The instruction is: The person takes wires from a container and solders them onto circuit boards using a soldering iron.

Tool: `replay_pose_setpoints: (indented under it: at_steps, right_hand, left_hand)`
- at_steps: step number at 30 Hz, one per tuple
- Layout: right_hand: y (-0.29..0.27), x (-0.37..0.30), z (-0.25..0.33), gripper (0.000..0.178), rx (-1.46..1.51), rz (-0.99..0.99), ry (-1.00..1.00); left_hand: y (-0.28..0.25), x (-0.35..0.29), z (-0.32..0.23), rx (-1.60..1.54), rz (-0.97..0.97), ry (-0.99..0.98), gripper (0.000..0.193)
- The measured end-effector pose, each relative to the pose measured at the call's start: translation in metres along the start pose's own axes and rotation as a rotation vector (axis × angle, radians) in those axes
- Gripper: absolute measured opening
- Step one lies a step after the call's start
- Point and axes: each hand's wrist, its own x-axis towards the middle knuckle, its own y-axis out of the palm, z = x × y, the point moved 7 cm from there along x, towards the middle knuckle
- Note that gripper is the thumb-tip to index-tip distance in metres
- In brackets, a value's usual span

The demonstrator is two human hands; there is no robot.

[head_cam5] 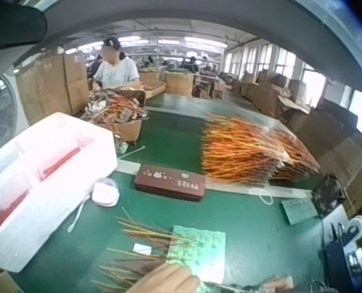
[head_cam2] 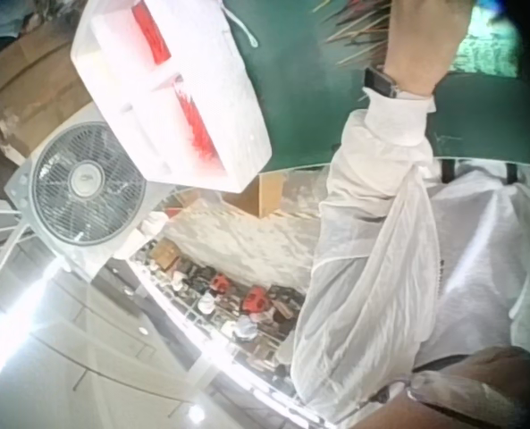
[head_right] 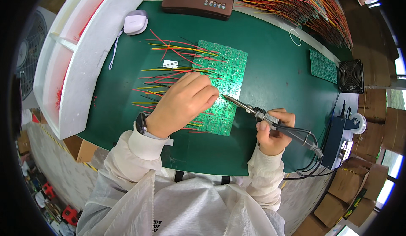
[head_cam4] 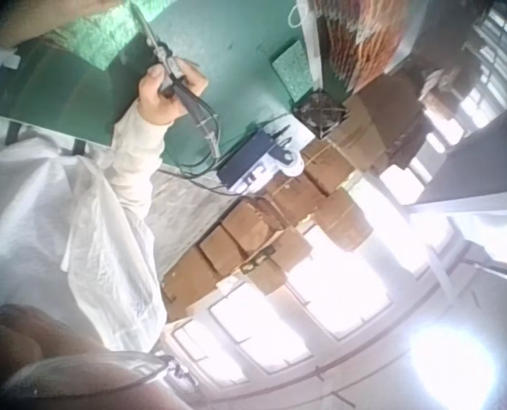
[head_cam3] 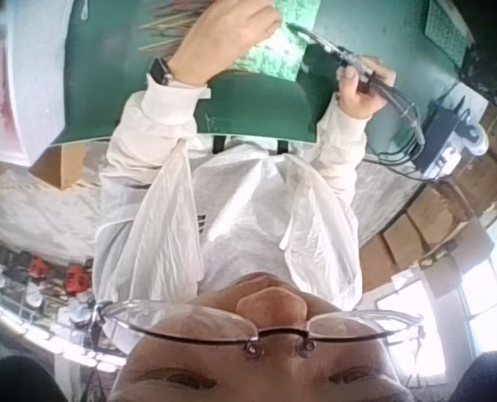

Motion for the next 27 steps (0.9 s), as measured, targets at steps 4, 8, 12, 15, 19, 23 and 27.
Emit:
replay_pose_setpoints:
  at_steps: [4, 8, 12, 15, 19, 23, 27]
  right_hand:
    - [-0.015, 0.001, 0.007, 0.029, 0.081, -0.126, -0.055]
    - [-0.031, 0.002, 0.006, 0.035, 0.142, -0.187, -0.047]
    - [-0.027, 0.003, 0.0, 0.033, 0.136, -0.208, -0.03]
    - [-0.027, 0.006, -0.001, 0.032, 0.119, -0.171, -0.045]
    - [-0.032, 0.002, -0.008, 0.033, 0.084, -0.282, 0.032]
    - [-0.033, -0.004, -0.004, 0.032, -0.096, -0.474, 0.048]
    - [-0.04, -0.016, 0.01, 0.028, -0.319, -0.567, -0.007]
  left_hand:
    - [-0.001, 0.0, -0.001, 0.006, 0.001, -0.001, 0.013]
    - [0.0, 0.0, -0.002, 0.008, -0.002, 0.007, 0.014]
    - [0.002, -0.001, 0.002, 0.022, 0.011, -0.017, 0.014]
    - [0.003, 0.002, 0.005, 0.034, 0.01, -0.034, 0.014]
    - [0.002, 0.005, 0.009, 0.003, -0.037, -0.054, 0.014]
    - [-0.002, 0.006, 0.012, -0.021, -0.059, -0.065, 0.012]
    - [0.003, 0.007, 0.005, 0.105, -0.031, 0.058, 0.01]
